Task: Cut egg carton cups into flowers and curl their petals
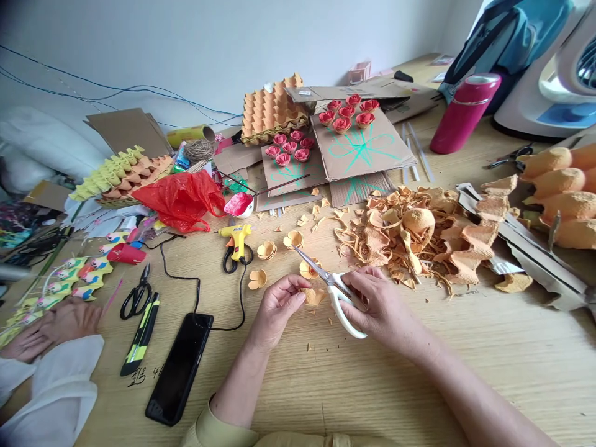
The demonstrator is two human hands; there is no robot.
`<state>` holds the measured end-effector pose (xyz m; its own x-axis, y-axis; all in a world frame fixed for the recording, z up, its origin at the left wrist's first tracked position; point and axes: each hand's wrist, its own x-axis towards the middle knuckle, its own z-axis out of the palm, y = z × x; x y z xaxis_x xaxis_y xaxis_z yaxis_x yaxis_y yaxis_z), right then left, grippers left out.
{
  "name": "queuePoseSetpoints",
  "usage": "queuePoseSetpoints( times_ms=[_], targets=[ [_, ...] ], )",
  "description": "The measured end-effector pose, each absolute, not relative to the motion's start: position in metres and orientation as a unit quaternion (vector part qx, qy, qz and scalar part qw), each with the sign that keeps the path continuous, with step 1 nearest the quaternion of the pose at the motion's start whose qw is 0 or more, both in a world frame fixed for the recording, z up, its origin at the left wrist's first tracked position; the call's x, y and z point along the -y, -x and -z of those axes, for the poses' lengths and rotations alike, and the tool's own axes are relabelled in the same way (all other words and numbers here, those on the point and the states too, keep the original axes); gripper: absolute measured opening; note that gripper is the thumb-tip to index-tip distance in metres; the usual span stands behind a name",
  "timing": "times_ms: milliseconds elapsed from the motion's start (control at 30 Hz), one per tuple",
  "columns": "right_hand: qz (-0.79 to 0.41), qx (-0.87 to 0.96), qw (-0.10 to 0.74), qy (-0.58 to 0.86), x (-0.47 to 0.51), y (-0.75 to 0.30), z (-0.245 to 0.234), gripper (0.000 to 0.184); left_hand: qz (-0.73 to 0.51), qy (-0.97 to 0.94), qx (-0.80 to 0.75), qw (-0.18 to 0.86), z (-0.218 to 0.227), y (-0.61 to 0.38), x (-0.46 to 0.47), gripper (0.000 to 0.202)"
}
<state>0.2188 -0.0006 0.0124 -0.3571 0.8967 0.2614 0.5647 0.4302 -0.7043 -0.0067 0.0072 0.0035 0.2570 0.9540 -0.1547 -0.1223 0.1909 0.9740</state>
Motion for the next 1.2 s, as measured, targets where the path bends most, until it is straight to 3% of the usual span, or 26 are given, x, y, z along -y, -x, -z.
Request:
queuePoseSetpoints(
  times_ms=[433,700,900,1200],
  targets=[
    [-0.539,0.603,0.397,0.435,0.004,-0.21,-0.009,0.024,-0.383,-0.554,-0.439,0.595,-0.002,0.002,-0.002,0.031],
    [-0.529,0.607,0.393,0.443,0.005,-0.204,-0.012,0.025,-0.389,-0.542,-0.414,0.619,0.0,-0.003,0.001,0.037],
    [-0.55,0.567,0.425,0.442,0.005,-0.203,-0.007,0.028,-0.383,-0.51,-0.391,0.663,0.002,-0.008,0.004,0.055],
    [-0.543,0.559,0.441,0.445,0.007,-0.202,-0.003,0.033,-0.383,-0.371,-0.381,0.755,-0.004,-0.014,0.005,0.049]
  ],
)
